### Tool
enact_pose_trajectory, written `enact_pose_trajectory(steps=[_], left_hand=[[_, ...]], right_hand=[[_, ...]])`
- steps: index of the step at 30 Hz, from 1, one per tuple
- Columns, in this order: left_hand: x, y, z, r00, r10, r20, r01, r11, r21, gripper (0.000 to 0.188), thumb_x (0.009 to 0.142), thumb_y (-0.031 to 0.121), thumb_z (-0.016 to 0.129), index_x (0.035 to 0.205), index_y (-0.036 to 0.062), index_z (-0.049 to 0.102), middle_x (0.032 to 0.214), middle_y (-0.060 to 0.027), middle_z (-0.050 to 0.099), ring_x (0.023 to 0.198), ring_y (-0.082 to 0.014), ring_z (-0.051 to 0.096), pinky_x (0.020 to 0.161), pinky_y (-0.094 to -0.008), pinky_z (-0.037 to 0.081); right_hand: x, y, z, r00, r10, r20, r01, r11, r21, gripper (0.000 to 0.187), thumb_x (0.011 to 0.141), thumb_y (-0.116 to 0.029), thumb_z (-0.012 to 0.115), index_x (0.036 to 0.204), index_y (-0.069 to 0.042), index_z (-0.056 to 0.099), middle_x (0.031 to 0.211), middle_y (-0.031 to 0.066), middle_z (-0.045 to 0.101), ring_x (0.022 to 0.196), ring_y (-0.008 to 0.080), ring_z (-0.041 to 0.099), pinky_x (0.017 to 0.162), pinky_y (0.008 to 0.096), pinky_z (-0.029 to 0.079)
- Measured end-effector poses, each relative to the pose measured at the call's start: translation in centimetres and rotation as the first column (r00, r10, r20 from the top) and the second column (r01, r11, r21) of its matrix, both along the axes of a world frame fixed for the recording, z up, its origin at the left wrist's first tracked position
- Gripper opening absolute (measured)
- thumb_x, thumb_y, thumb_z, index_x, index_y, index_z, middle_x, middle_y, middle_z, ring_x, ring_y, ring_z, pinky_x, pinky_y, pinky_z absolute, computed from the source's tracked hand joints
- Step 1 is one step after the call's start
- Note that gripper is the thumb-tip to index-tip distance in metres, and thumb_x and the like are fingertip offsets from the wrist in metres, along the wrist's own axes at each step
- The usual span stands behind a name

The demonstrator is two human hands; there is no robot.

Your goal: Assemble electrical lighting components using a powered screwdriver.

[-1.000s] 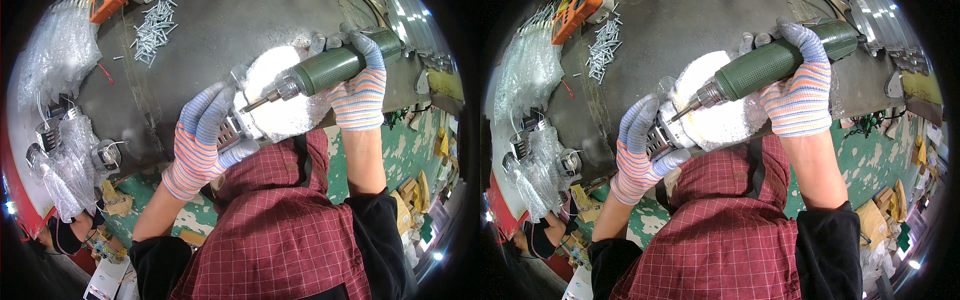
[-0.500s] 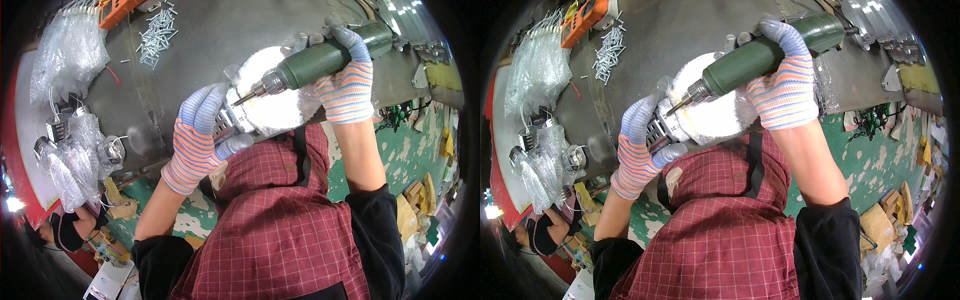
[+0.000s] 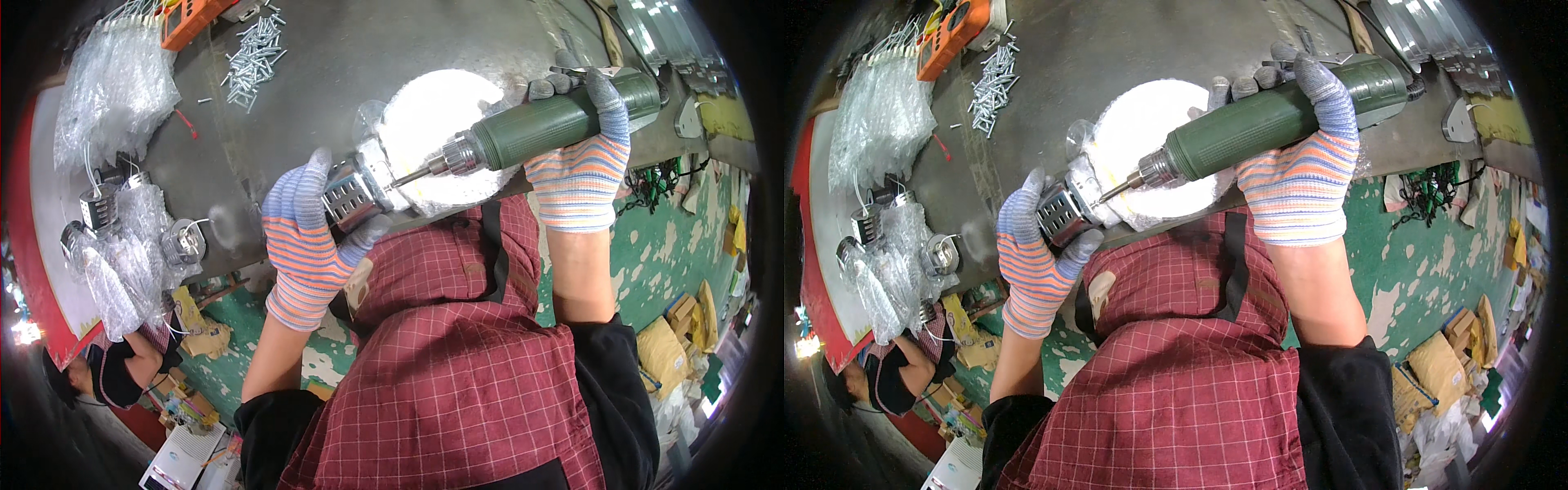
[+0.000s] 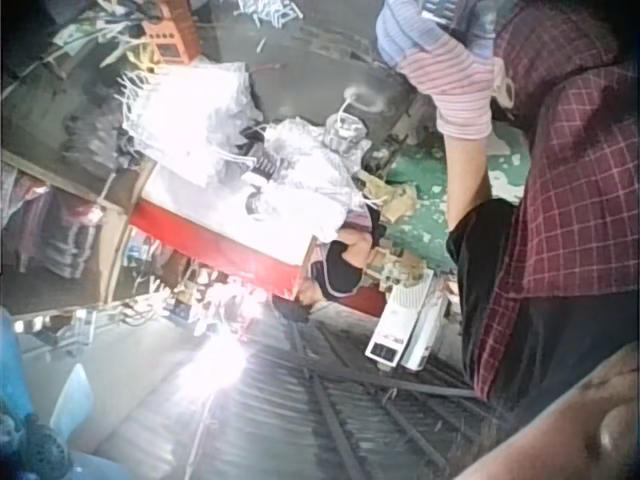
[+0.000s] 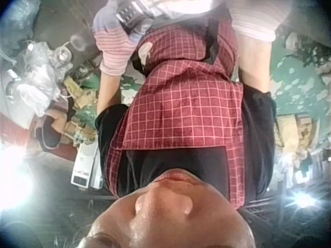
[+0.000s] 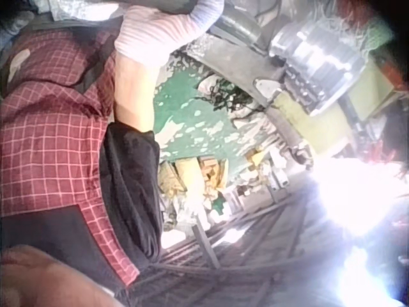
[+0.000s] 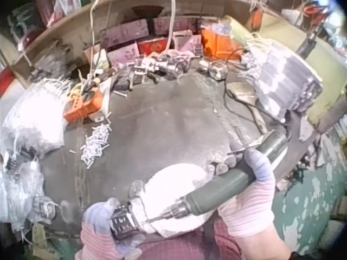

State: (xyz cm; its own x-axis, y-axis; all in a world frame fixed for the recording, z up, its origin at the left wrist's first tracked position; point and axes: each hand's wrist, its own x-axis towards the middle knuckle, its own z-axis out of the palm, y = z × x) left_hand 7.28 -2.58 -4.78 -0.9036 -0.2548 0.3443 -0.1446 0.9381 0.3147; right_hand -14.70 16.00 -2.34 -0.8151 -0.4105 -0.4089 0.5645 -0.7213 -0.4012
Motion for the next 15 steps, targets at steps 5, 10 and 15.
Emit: enact_pose_trajectory(steps=[5, 10, 15], left_hand=[[-0.16, 0.06, 0.21, 1.0, 0.008, -0.003, -0.008, 1.0, -0.003, 0.089, 0.076, 0.05, 0.082, 0.141, -0.0004, 0.046, 0.12, -0.016, 0.059, 0.106, -0.0336, 0.058, 0.093, -0.0446, 0.047], [-0.74, 0.48, -0.07, 1.0, -0.004, -0.014, 0.003, 0.998, -0.057, 0.091, 0.076, 0.051, 0.083, 0.139, -0.0029, 0.045, 0.116, -0.0174, 0.058, 0.103, -0.0329, 0.059, 0.091, -0.0425, 0.049], [-0.83, 0.12, -0.42, 0.999, -0.021, -0.034, 0.017, 0.995, -0.098, 0.093, 0.077, 0.058, 0.08, 0.137, -0.0051, 0.045, 0.116, -0.0178, 0.057, 0.103, -0.0338, 0.058, 0.091, -0.0445, 0.049]], right_hand=[[0.67, -0.27, 0.29, 1.0, 0.009, 0.027, -0.006, 0.996, -0.086, 0.02, 0.09, -0.014, 0.066, 0.104, 0.0, 0.068, 0.09, 0.0099, 0.067, 0.082, 0.025, 0.066, 0.084, 0.04, 0.058], [0.48, -0.5, 0.36, 0.998, -0.008, 0.06, 0.005, 0.998, 0.056, 0.018, 0.088, -0.013, 0.067, 0.102, -0.002, 0.07, 0.088, 0.0095, 0.069, 0.082, 0.0252, 0.067, 0.084, 0.0397, 0.058], [0.15, -0.55, -0.58, 0.998, 0.028, 0.063, -0.029, 0.999, 0.015, 0.018, 0.086, -0.011, 0.067, 0.101, -0.003, 0.071, 0.088, 0.0098, 0.069, 0.083, 0.0263, 0.068, 0.086, 0.0396, 0.058]])
